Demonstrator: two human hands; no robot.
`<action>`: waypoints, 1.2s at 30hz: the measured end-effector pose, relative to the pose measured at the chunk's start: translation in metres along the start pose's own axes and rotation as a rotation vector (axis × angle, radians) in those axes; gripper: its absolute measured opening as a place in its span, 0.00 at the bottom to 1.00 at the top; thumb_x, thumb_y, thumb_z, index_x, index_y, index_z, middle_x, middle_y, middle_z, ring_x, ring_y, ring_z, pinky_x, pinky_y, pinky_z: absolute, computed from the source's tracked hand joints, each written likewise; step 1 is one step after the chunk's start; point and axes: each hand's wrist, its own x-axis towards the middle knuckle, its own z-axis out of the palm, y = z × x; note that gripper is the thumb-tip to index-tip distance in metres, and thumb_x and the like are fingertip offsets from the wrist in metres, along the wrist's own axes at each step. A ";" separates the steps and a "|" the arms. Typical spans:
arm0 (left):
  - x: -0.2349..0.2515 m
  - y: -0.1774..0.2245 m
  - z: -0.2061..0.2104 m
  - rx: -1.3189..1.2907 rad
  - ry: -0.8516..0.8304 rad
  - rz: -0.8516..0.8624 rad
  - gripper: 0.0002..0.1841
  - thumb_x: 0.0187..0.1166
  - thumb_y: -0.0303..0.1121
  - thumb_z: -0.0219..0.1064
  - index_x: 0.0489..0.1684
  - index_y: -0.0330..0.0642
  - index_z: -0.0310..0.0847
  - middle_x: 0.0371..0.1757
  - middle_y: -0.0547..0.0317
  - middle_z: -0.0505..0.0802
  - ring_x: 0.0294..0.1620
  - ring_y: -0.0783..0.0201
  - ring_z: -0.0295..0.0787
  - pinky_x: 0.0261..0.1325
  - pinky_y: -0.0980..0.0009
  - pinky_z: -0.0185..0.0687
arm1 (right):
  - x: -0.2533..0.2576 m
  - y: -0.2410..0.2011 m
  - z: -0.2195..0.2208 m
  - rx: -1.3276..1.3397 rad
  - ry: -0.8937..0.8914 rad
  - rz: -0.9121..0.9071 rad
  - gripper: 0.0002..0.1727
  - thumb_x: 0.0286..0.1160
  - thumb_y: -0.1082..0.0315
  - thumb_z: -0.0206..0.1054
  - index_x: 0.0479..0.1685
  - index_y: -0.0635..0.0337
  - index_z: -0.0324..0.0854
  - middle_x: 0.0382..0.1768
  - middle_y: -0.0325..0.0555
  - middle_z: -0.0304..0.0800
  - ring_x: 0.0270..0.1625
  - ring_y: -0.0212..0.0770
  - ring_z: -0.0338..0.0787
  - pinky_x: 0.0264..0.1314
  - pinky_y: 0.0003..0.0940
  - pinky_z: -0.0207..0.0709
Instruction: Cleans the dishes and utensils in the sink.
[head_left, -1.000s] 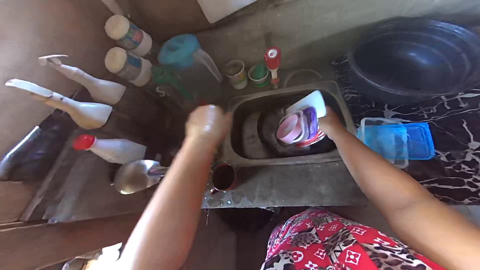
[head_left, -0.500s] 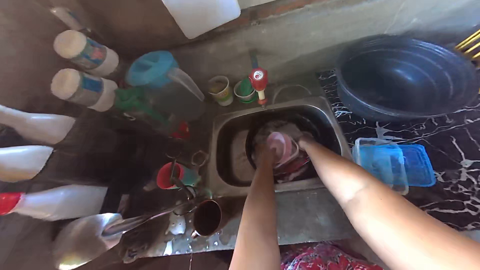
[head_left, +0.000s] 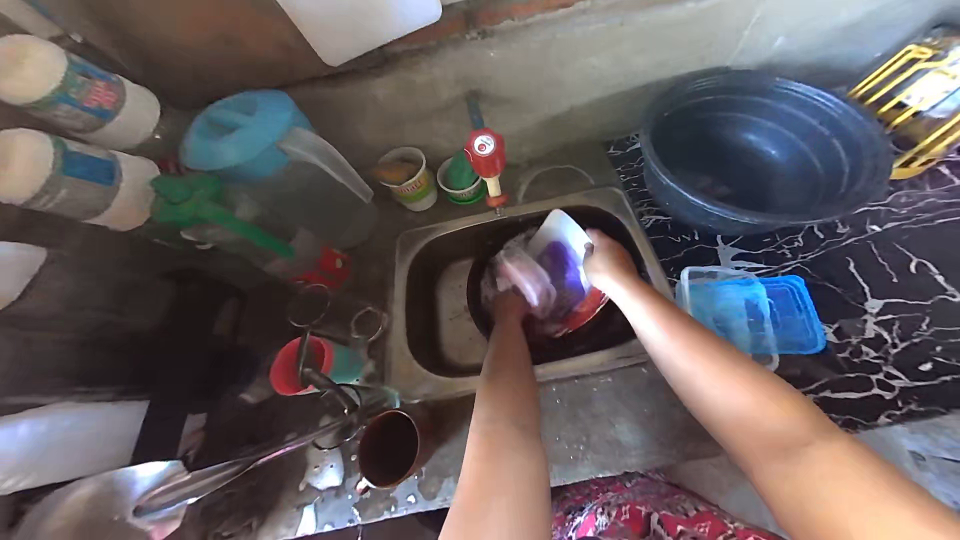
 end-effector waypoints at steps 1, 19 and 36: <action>0.004 -0.004 -0.001 -0.052 -0.014 0.015 0.28 0.90 0.48 0.57 0.73 0.29 0.78 0.75 0.31 0.82 0.81 0.38 0.75 0.83 0.42 0.65 | -0.005 -0.005 -0.007 -0.068 0.033 -0.044 0.24 0.92 0.68 0.49 0.84 0.57 0.69 0.69 0.65 0.84 0.72 0.65 0.85 0.70 0.68 0.76; -0.014 -0.017 0.006 -1.123 -0.218 0.031 0.23 0.91 0.45 0.57 0.74 0.38 0.72 0.56 0.45 0.89 0.52 0.56 0.87 0.57 0.58 0.85 | -0.018 -0.022 0.008 0.112 0.063 -0.192 0.26 0.78 0.74 0.66 0.78 0.54 0.74 0.63 0.65 0.86 0.66 0.66 0.86 0.65 0.68 0.78; -0.052 0.011 -0.037 0.070 -0.021 -0.019 0.27 0.85 0.49 0.62 0.62 0.29 0.85 0.70 0.31 0.85 0.76 0.37 0.79 0.76 0.39 0.71 | 0.049 0.036 0.076 -0.175 -0.268 0.143 0.30 0.94 0.56 0.49 0.84 0.70 0.66 0.81 0.71 0.71 0.84 0.68 0.70 0.83 0.66 0.63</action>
